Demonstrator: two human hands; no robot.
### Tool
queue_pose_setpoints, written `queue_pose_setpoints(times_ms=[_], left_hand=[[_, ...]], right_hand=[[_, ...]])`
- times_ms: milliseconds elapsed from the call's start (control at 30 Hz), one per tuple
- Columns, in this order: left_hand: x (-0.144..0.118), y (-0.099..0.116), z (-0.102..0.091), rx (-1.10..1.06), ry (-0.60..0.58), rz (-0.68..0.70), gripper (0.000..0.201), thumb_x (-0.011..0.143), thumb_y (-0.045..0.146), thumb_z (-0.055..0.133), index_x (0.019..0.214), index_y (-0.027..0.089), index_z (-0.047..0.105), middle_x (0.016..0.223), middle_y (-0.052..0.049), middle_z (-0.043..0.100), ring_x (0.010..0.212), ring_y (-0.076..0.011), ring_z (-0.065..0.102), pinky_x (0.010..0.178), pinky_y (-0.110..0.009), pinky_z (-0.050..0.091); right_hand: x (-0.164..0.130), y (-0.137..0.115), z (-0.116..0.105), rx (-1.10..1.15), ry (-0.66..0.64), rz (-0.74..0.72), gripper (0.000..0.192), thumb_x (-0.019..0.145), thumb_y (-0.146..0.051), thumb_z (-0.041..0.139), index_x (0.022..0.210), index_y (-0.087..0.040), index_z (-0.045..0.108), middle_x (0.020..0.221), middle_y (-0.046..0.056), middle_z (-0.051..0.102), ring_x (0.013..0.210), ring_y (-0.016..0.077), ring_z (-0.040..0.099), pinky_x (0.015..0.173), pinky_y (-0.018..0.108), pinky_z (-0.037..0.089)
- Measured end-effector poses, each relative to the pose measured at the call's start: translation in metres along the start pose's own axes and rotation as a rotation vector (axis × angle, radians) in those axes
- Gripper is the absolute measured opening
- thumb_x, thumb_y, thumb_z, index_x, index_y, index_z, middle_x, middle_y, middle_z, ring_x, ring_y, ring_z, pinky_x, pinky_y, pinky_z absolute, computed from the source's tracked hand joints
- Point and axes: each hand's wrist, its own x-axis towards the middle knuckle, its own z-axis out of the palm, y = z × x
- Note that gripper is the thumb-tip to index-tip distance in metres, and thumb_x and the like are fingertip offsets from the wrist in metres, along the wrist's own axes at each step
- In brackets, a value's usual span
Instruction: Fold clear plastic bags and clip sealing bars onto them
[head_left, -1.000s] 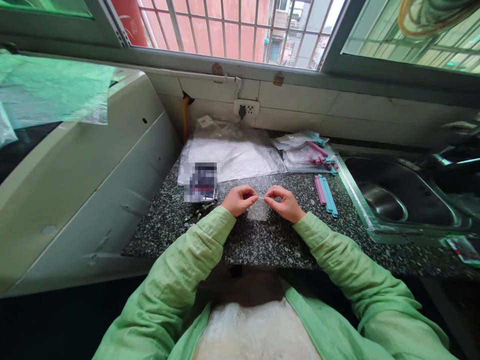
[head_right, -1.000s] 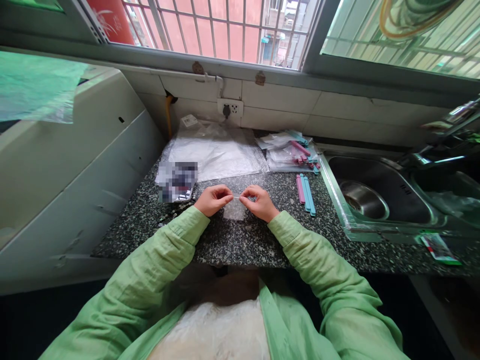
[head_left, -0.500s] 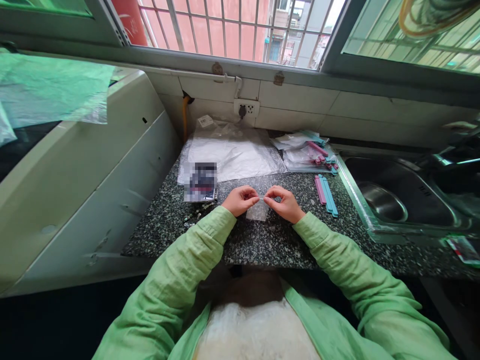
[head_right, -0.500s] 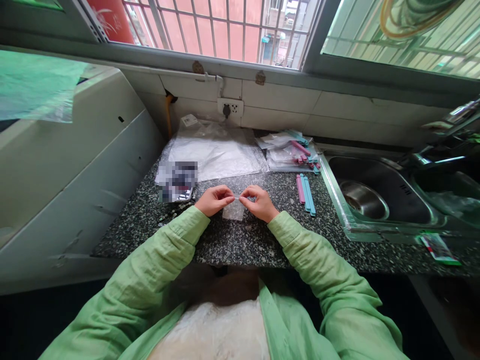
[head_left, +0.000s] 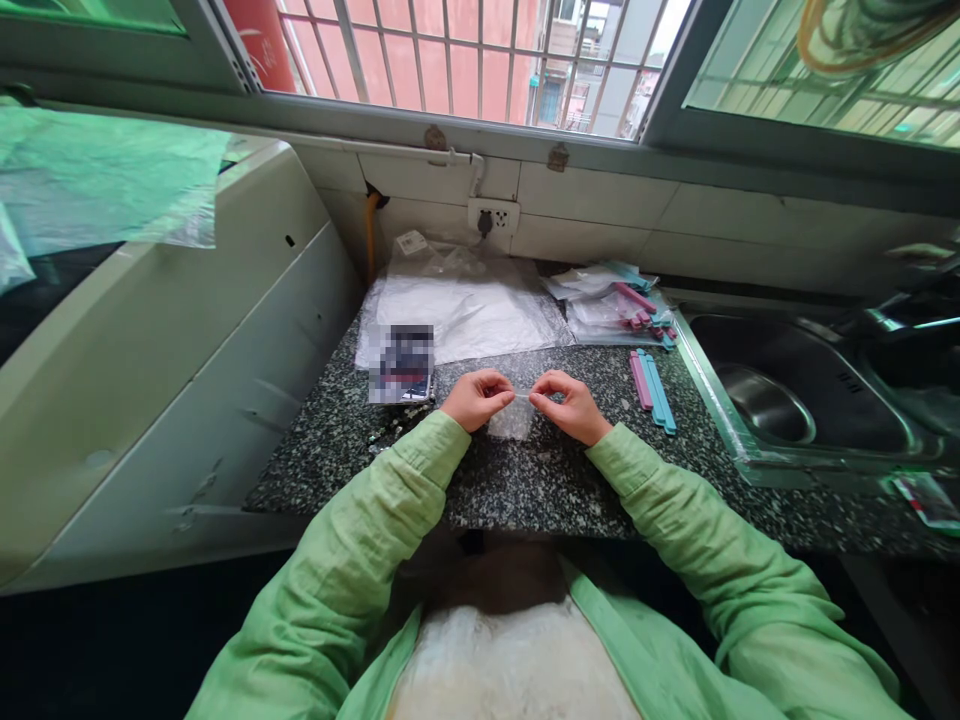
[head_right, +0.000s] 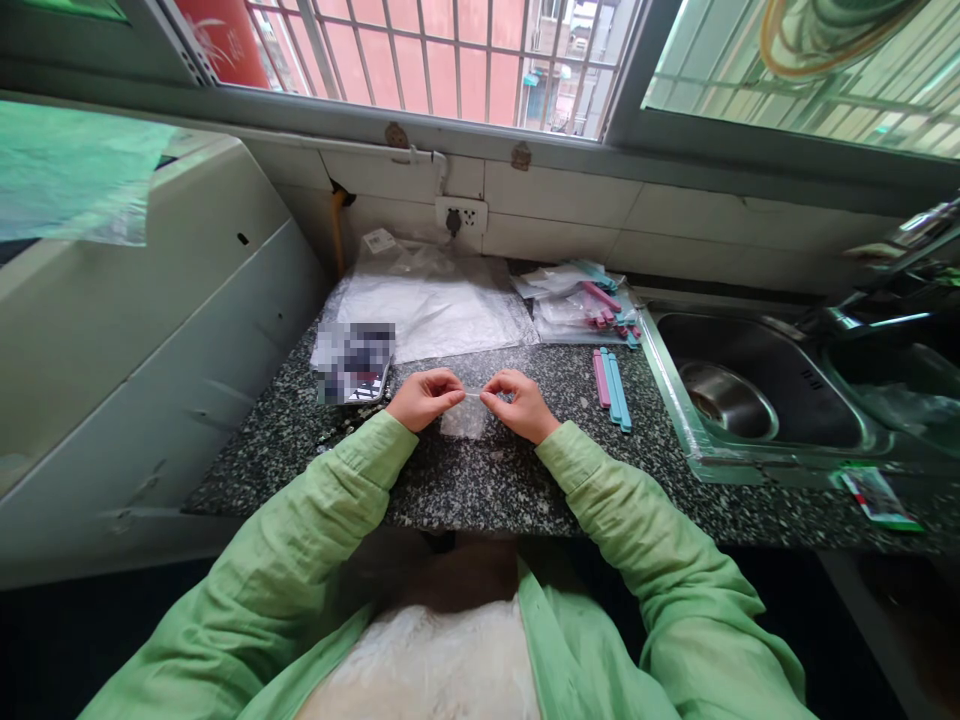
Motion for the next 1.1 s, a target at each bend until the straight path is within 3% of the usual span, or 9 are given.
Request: queue_pose_setpoints(times_ms=[433,1100], left_hand=[[0.0011,-0.0016,0.0005,-0.018,-0.016,-0.075,0.020,0.061,0.032,0.061,0.062,0.013,0.054,0.053,0.004,0.047,0.050,-0.0066,0.039,0.050,-0.021,0.034],[0.0008,-0.0017,-0.0009,0.143,-0.004,0.076,0.013,0.066,0.024,0.058,0.060,0.013,0.059,0.058,0.000,0.051,0.055,-0.0092,0.045,0.053,-0.022,0.037]], right_hand=[[0.0002,0.0001,-0.0002,-0.035,0.026,-0.020,0.013,0.075,-0.021,0.055,0.062,-0.018,0.055,0.063,0.001,0.055,0.065,0.0128,0.050,0.064,0.028,0.039],[-0.0016,-0.0022,0.0021,-0.018,0.020,-0.028,0.012,0.074,-0.021,0.055,0.063,-0.019,0.055,0.065,0.001,0.055,0.066,0.0132,0.051,0.064,0.028,0.040]])
